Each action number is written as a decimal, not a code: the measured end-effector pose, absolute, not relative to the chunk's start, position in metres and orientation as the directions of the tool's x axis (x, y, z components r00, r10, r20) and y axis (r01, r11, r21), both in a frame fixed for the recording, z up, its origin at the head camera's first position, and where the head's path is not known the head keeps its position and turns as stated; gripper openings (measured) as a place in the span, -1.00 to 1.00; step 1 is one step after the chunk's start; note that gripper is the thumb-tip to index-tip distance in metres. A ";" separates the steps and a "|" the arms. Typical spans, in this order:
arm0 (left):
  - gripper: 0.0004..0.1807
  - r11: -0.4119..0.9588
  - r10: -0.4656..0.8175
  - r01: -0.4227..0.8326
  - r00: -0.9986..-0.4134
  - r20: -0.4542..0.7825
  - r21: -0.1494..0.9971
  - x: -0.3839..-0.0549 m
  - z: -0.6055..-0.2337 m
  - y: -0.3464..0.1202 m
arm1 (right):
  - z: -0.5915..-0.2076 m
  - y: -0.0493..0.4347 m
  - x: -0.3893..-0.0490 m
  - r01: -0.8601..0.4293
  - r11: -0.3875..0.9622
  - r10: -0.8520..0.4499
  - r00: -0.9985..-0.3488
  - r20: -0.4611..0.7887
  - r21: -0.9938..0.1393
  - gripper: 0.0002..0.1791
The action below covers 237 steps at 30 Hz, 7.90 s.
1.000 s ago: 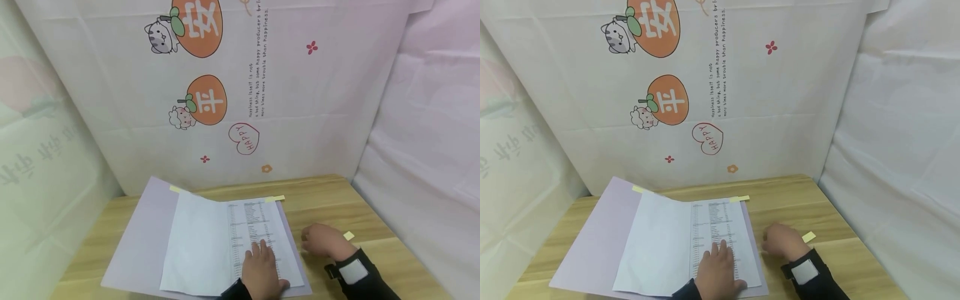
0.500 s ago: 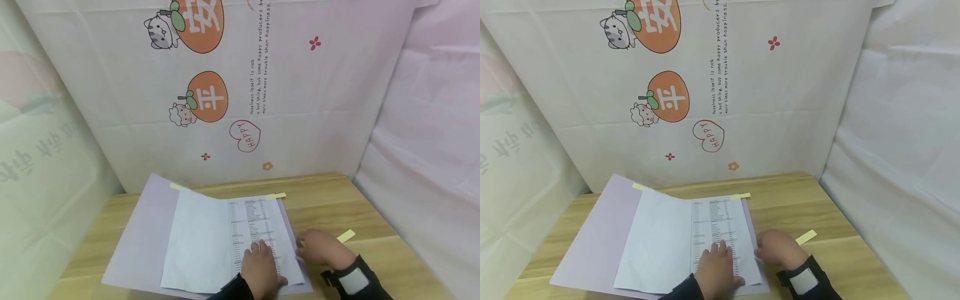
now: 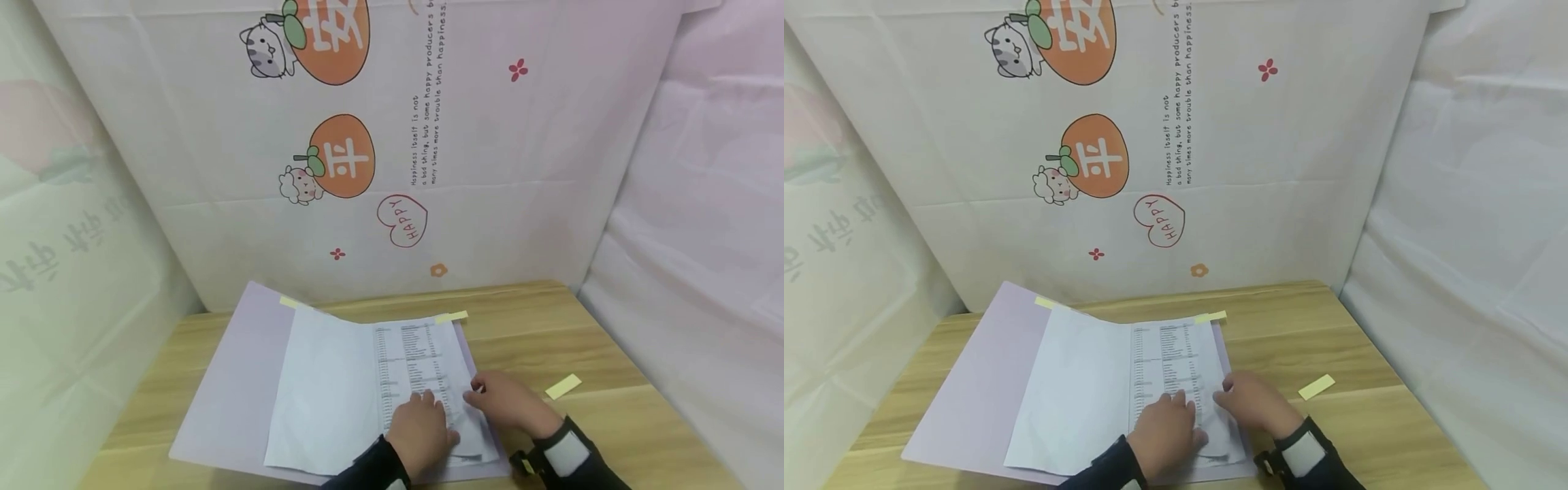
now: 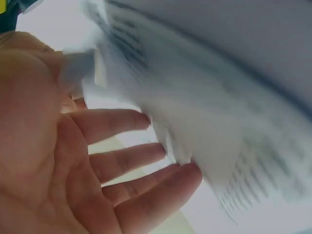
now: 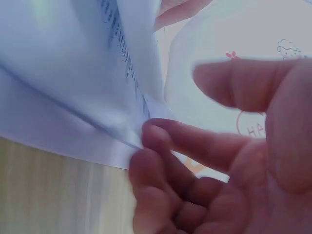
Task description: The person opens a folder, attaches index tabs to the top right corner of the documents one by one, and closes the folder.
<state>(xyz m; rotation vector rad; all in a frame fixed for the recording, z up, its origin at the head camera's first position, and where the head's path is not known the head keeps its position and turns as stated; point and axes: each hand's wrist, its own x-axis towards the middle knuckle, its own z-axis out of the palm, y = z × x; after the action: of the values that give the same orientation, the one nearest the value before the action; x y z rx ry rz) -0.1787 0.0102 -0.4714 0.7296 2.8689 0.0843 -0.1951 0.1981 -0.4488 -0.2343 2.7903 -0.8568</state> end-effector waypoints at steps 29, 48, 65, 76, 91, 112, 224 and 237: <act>-0.38 0.871 0.468 0.489 -0.854 -0.228 -0.040 -0.216 -0.441 -0.047 | -0.455 0.189 -0.221 0.063 0.506 -0.346 -0.899 -0.269 -0.860 -0.37; -0.50 0.765 0.479 0.423 -0.878 0.012 0.486 -0.216 -0.424 -0.044 | -0.440 0.152 -0.203 -0.197 0.564 -0.522 -0.837 -0.161 -0.802 -0.23; -0.39 0.659 0.285 0.053 -0.940 -0.185 0.751 -0.205 -0.432 -0.067 | -0.465 0.161 -0.204 -0.434 0.870 -0.474 -0.867 -0.154 -0.236 -0.42; -0.40 0.843 0.200 0.112 -0.973 -0.114 0.526 -0.194 -0.433 -0.104 | -0.464 0.157 -0.203 -0.446 0.871 -0.480 -0.863 -0.161 -0.204 -0.36; -0.28 0.929 0.139 0.082 -0.981 -0.136 0.361 -0.181 -0.409 -0.160 | -0.470 0.160 -0.202 -0.421 0.880 -0.457 -0.875 -0.156 -0.219 -0.36; -0.30 0.972 0.130 0.117 -0.990 -0.051 0.205 -0.156 -0.394 -0.185 | -0.475 0.160 -0.200 -0.420 0.883 -0.454 -0.876 -0.162 -0.208 -0.36; -0.58 0.804 0.560 0.504 -0.821 -0.115 0.316 -0.136 -0.455 -0.063 | -0.443 0.183 -0.163 -0.399 0.863 -0.397 -0.915 0.072 -0.311 -0.89; -0.60 0.295 0.385 0.248 -0.915 0.122 0.923 -0.130 -0.436 -0.071 | -0.426 0.135 -0.139 -0.620 0.648 -0.531 -0.784 0.321 -0.443 -0.96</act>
<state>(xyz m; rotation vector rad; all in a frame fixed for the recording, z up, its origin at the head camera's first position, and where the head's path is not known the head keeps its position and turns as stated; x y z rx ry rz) -0.1302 -0.0709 -0.4358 0.5967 2.4264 1.6935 -0.1389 0.1352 -0.4261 -1.0556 2.9967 -0.9067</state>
